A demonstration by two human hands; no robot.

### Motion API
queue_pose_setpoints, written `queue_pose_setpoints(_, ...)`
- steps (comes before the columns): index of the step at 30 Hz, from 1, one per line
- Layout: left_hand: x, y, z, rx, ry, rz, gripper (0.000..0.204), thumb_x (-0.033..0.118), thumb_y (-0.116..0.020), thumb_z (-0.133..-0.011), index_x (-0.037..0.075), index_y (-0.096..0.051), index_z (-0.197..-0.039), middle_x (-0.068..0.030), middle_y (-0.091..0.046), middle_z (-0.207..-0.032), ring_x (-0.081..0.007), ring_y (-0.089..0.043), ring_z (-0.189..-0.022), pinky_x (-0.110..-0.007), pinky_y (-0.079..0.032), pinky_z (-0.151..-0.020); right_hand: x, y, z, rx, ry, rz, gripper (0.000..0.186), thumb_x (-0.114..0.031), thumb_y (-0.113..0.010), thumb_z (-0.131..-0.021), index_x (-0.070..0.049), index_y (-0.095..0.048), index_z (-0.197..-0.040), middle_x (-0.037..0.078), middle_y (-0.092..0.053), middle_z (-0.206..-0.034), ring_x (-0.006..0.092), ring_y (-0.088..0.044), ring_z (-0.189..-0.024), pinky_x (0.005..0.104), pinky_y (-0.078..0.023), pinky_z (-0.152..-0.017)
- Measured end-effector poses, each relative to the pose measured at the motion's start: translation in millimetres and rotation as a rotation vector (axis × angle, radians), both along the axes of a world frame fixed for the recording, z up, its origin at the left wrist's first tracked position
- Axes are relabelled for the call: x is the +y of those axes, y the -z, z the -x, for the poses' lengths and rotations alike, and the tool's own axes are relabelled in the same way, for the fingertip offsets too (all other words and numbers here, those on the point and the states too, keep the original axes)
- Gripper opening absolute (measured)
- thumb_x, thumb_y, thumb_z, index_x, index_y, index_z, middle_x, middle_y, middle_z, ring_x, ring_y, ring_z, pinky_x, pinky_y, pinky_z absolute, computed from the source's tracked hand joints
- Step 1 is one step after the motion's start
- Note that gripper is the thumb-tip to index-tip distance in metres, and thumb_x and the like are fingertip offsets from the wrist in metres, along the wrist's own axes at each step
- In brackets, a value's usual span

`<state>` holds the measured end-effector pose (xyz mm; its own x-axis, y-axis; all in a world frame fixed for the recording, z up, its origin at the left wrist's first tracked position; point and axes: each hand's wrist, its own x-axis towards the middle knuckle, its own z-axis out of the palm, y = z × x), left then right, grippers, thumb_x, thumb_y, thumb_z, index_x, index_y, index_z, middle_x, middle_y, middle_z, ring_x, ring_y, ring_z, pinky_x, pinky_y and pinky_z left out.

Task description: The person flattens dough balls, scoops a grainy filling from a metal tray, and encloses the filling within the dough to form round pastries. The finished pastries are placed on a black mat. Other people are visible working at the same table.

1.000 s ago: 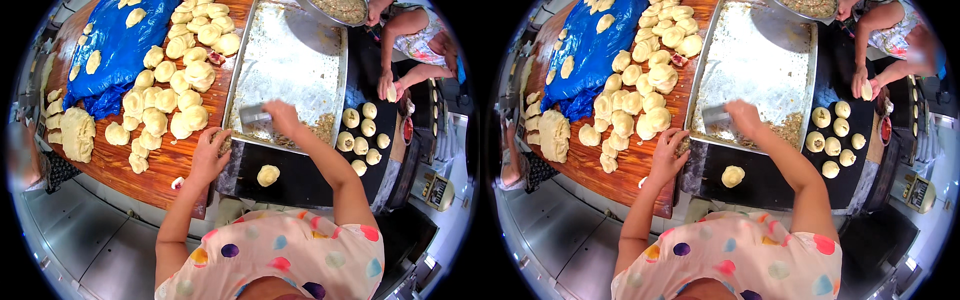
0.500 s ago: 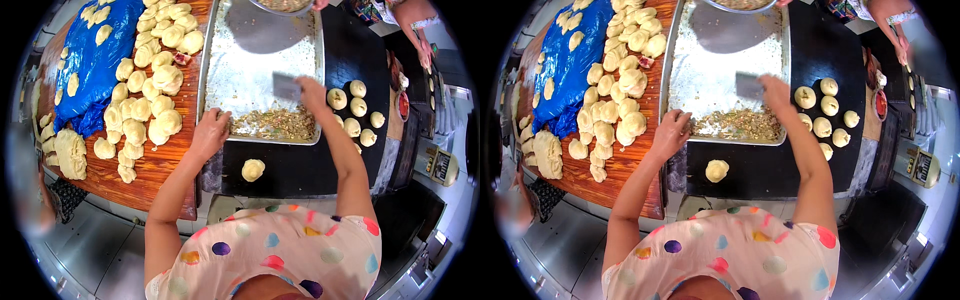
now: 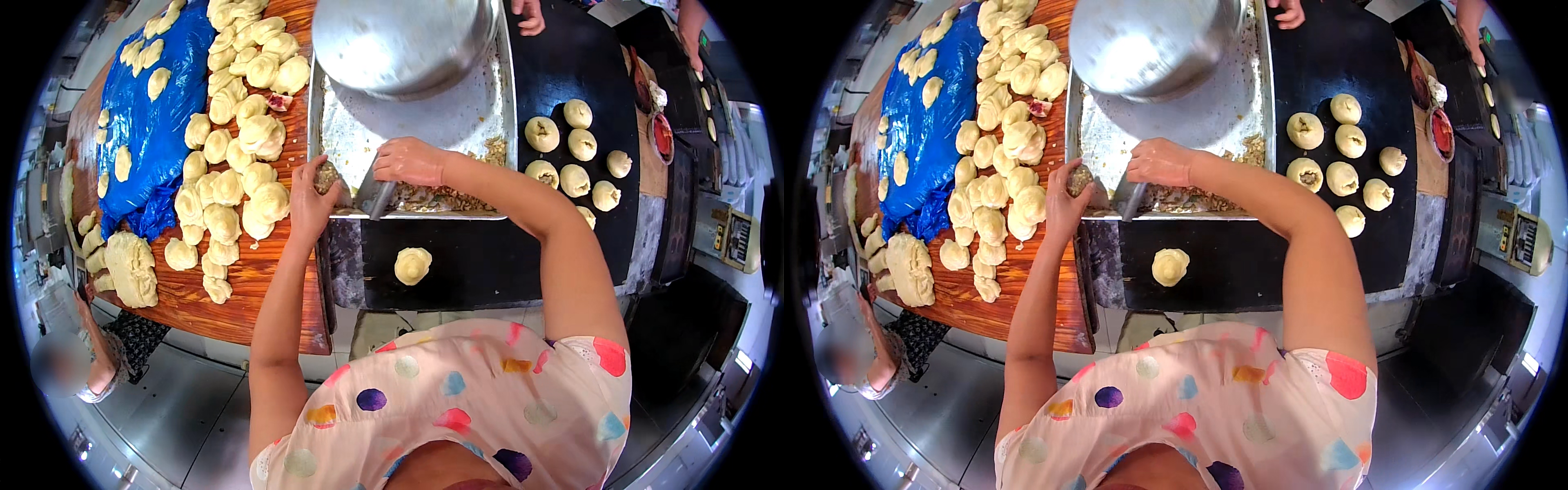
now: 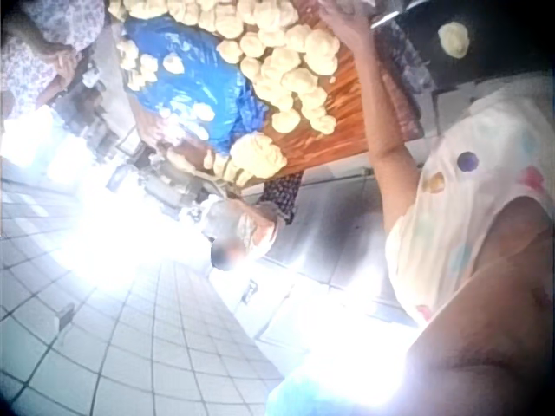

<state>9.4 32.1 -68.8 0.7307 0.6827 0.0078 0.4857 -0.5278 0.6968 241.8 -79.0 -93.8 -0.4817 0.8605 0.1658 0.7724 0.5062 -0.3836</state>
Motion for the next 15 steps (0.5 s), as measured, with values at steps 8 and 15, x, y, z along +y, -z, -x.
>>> queue_pose_setpoints(8, -19.0, 2.0, -3.7, 0.167, 0.222, -0.144, 0.051, 0.012, -0.073, -0.078, 0.010, -0.057, -0.126, -0.0171, -0.054, -0.117, -0.0354, -0.058, -0.104, -0.042, -0.050, -0.086, -115.5, -29.8, -71.4, -0.063, 0.349, 0.139, 0.033, -0.001, -0.063, -0.068, -0.014, -0.067, -0.098, 0.005, -0.068, -0.095, 0.0269, -0.064, -0.095, 0.0400, -0.051, -0.079)
queue_pose_setpoints(15, -15.3, 3.8, -8.7, 0.199, 0.324, -0.218, 0.051, 0.012, -0.074, -0.077, 0.006, -0.058, -0.124, -0.0194, -0.055, -0.114, -0.0373, -0.056, -0.105, -0.044, -0.048, -0.088, -110.4, -41.6, -82.4, 0.023, 0.846, 0.211, 0.036, 0.003, -0.063, -0.073, -0.009, -0.061, -0.107, 0.010, -0.067, -0.100, 0.0343, -0.064, -0.093, 0.0443, -0.051, -0.076)
